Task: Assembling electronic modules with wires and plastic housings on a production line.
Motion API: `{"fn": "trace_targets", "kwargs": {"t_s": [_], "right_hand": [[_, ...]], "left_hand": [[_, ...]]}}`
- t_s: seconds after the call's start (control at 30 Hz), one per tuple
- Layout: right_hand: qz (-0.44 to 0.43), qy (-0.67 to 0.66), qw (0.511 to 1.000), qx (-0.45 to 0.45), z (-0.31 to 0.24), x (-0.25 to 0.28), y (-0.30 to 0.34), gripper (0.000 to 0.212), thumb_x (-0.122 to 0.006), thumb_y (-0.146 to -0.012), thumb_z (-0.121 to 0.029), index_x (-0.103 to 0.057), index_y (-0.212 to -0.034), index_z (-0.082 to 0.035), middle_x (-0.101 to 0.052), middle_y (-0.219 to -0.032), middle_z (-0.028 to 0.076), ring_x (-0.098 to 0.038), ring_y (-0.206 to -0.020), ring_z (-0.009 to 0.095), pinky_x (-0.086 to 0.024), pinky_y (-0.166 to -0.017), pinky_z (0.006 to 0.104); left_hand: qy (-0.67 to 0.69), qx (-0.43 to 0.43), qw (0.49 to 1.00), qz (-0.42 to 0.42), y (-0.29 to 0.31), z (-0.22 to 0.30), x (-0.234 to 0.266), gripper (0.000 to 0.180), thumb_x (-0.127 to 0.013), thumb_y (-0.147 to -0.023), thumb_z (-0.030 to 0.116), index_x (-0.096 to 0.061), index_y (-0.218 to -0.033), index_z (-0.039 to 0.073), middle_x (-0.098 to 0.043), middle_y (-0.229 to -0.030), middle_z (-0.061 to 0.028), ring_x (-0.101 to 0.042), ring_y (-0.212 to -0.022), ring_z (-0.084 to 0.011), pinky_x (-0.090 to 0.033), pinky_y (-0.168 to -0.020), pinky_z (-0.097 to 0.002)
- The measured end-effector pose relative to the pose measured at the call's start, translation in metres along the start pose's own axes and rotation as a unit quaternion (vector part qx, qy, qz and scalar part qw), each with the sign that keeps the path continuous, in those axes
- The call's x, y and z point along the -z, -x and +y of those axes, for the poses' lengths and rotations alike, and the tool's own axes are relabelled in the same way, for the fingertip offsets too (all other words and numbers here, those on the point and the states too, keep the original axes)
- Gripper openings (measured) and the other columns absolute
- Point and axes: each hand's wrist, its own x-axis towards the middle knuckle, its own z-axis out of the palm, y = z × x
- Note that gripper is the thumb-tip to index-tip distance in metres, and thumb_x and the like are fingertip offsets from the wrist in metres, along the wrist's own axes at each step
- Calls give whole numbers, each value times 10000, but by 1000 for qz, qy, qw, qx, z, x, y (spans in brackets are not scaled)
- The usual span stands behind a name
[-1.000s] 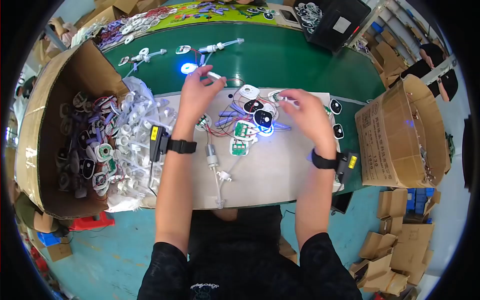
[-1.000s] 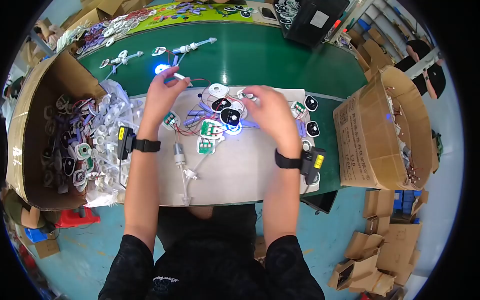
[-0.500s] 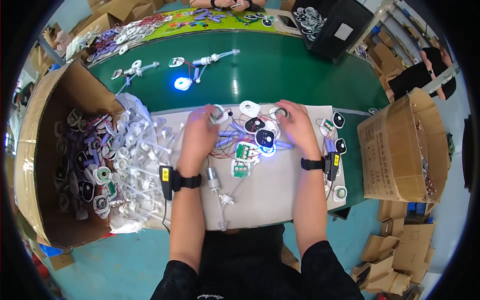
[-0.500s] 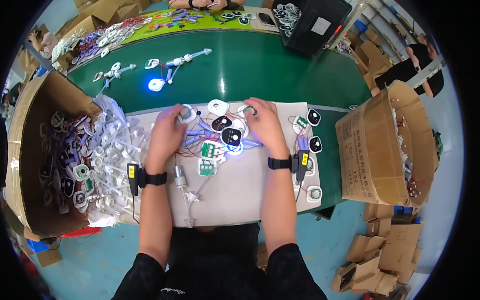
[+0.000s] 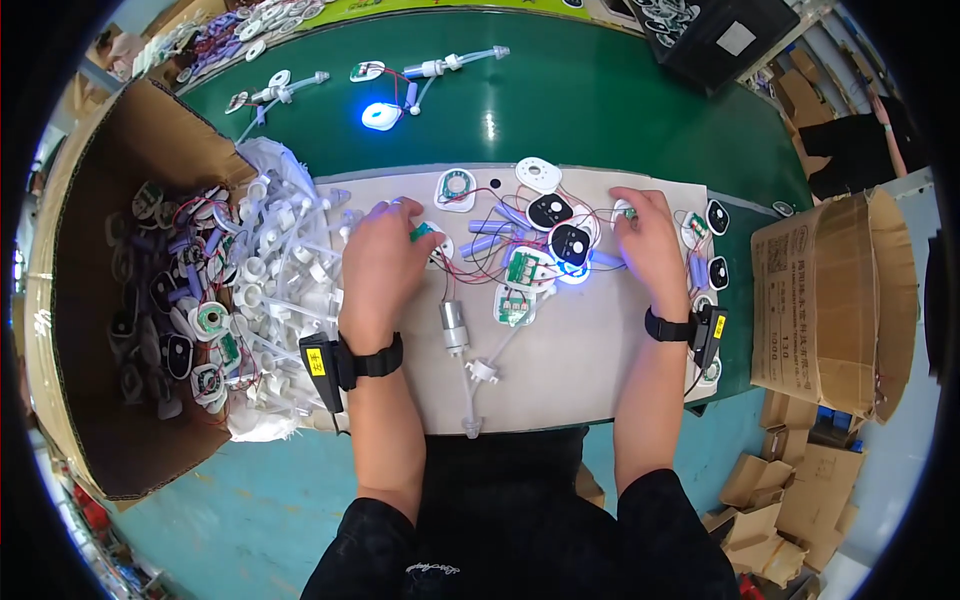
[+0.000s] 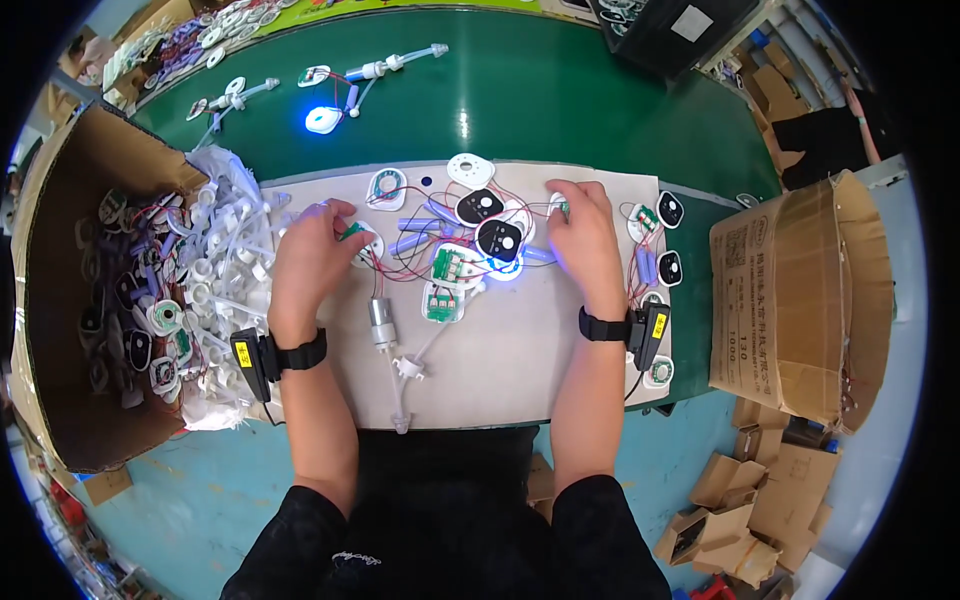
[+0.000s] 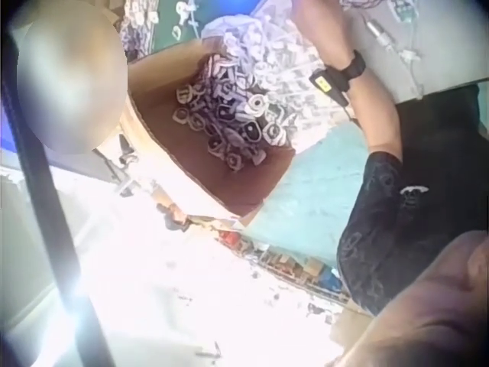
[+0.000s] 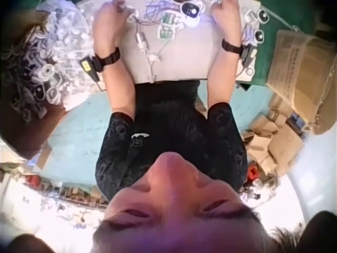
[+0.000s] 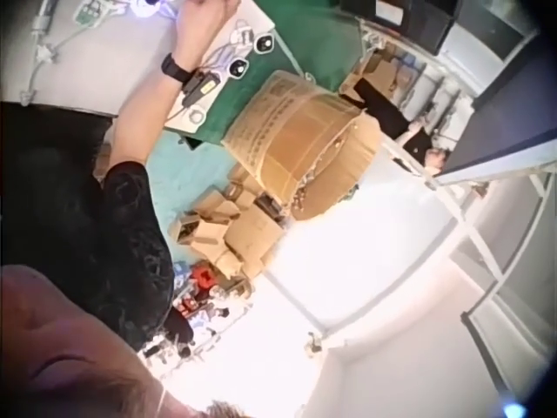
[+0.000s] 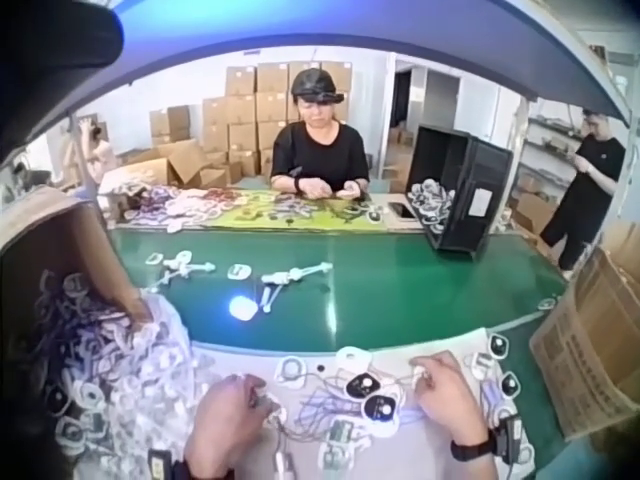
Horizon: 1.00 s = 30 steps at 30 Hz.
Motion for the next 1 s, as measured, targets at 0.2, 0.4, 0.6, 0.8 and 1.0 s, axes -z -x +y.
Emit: {"fn": "trace_targets", "kwargs": {"t_s": [0.2,0.4,0.6,0.8,1.0], "right_hand": [[103,23,990,97,-12,-1,-1,348,-556,-872,15,-662,-1197,-45,-580,-1336,120,-577,-1212,280,-469,-969,352],[70,-154,973,156,-56,-12,12,282,-526,-914,35,-692,-1135,-25,-632,-1271,105,-600,-1183,247,-469,-977,332],[23,-201,965,166,-55,-22,11,265,-543,-932,33,-692,-1144,-21,-647,-1238,104,-629,-1107,209,-501,-905,290],[-46,-152,943,291,-68,-28,18,263,-568,-926,11,-700,-1148,-40,-651,-1255,100,-605,-1180,254,-501,-965,345],[-95,-64,926,361,-54,-31,16,314,-611,-832,-41,-721,-1126,-64,-648,-1282,111,-551,-1257,329,-439,-1049,442]], "left_hand": [[38,-68,997,29,1,4,5,240,-764,-823,158,-706,-1017,29,-692,-952,-177,-666,-878,-349,-515,-774,-442],[236,-81,968,15,1,8,5,281,-770,-837,175,-715,-1073,32,-707,-873,-191,-680,-781,-304,-526,-711,-367],[340,-112,933,-26,0,7,9,329,-730,-909,181,-708,-1222,83,-737,-976,-107,-655,-791,-162,-519,-732,-311],[316,-85,941,-80,21,38,57,328,-687,-958,115,-681,-1281,60,-725,-1009,-4,-609,-877,-54,-512,-776,-232],[179,-137,974,-29,35,85,109,255,-703,-942,111,-725,-1187,41,-749,-945,-9,-622,-834,-35,-517,-763,-214]]}}
